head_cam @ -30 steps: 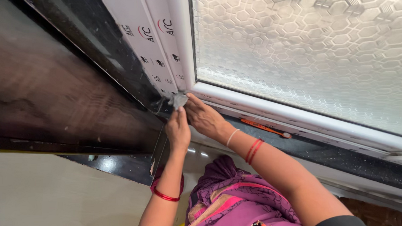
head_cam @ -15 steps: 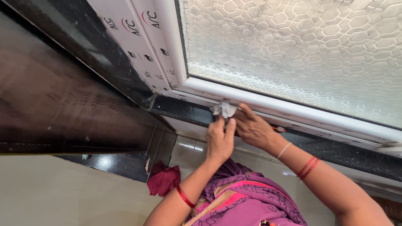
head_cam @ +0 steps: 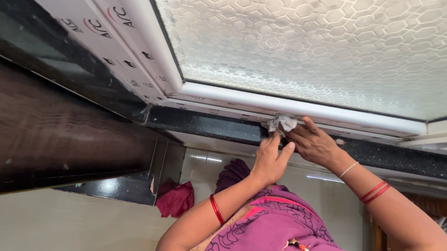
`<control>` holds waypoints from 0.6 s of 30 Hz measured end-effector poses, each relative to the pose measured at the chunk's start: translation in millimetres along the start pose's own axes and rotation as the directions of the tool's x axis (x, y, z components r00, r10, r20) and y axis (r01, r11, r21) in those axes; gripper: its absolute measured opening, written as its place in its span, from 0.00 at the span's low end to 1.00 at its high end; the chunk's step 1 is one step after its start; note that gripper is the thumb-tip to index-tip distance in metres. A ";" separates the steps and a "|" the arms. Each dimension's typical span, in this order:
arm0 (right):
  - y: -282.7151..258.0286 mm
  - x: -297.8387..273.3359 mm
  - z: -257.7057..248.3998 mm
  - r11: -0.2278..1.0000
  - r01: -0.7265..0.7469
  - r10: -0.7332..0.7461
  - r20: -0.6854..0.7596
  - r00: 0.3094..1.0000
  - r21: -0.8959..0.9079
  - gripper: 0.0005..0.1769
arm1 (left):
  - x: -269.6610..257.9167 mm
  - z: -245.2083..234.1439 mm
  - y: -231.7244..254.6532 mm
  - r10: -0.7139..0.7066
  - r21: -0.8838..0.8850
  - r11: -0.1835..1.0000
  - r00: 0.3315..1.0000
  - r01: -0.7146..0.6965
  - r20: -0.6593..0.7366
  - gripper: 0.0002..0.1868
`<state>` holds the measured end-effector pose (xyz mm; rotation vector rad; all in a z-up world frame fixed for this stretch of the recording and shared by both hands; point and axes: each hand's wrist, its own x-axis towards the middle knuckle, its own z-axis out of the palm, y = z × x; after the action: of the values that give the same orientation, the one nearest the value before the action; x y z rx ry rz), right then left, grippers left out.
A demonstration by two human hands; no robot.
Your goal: The person wipes the white window frame and sill with a cloth, moving along the bottom, side, and corner sections. The person repeatedly wipes the same areas and occasionally folds the cloth while continuing to clean the frame.
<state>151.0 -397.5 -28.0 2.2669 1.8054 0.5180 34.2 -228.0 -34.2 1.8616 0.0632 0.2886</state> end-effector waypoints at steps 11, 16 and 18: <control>-23.1 65.4 -20.0 0.986 0.114 -0.118 -0.028 0.993 -0.119 0.29 | 2.4 -33.4 -0.1 -0.233 -0.394 0.903 0.966 0.173 -0.109 0.30; -40.4 93.5 -20.2 0.997 0.059 -0.061 -0.047 0.997 -0.042 0.28 | 3.1 -50.0 -18.3 -0.329 -0.506 0.839 0.927 0.198 -0.183 0.28; -35.5 85.6 -21.5 0.999 0.034 -0.036 -0.080 0.996 -0.024 0.27 | 5.1 -45.9 -18.3 -0.421 -0.466 0.836 0.882 0.288 -0.211 0.27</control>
<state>127.3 -307.6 -8.6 2.2262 1.8635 0.6288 30.4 -178.6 -37.9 1.3222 0.5238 0.2976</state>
